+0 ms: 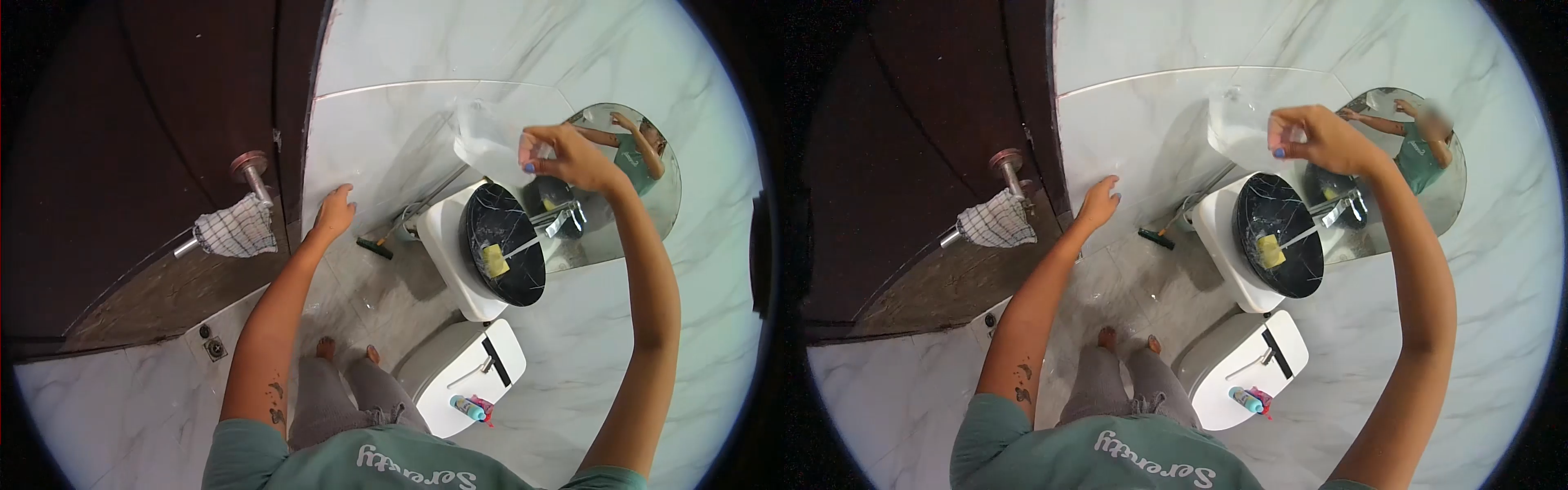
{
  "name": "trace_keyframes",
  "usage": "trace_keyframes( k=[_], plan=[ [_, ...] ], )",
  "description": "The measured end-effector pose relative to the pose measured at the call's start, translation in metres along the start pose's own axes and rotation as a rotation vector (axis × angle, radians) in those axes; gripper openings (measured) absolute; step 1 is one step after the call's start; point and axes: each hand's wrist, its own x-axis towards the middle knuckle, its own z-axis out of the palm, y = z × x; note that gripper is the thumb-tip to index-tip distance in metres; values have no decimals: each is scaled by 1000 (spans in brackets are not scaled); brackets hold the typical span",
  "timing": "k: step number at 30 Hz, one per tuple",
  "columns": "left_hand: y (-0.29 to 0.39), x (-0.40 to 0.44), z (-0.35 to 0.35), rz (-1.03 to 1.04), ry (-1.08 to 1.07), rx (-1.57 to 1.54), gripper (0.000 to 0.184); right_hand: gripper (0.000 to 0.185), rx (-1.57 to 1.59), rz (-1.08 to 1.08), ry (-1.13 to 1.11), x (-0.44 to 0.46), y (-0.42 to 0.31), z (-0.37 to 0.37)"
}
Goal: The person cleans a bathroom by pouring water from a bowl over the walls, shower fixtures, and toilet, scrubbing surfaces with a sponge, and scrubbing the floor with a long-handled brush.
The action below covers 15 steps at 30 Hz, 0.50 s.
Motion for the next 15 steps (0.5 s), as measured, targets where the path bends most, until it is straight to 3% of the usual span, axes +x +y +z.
trace_keyframes(
  k=[7,9,13,15],
  plan=[
    [-21,-13,2,6,43,64,44,11,-144,-60,-255,35,-6,15],
    [-12,-8,4,-47,21,85,44,10,-80,-70,-380,56,-4,17],
    [-8,2,8,-58,-38,45,43,12,50,-53,-341,84,2,19],
    [-8,5,11,21,-21,3,43,12,294,-49,-307,94,10,20]
  ],
)
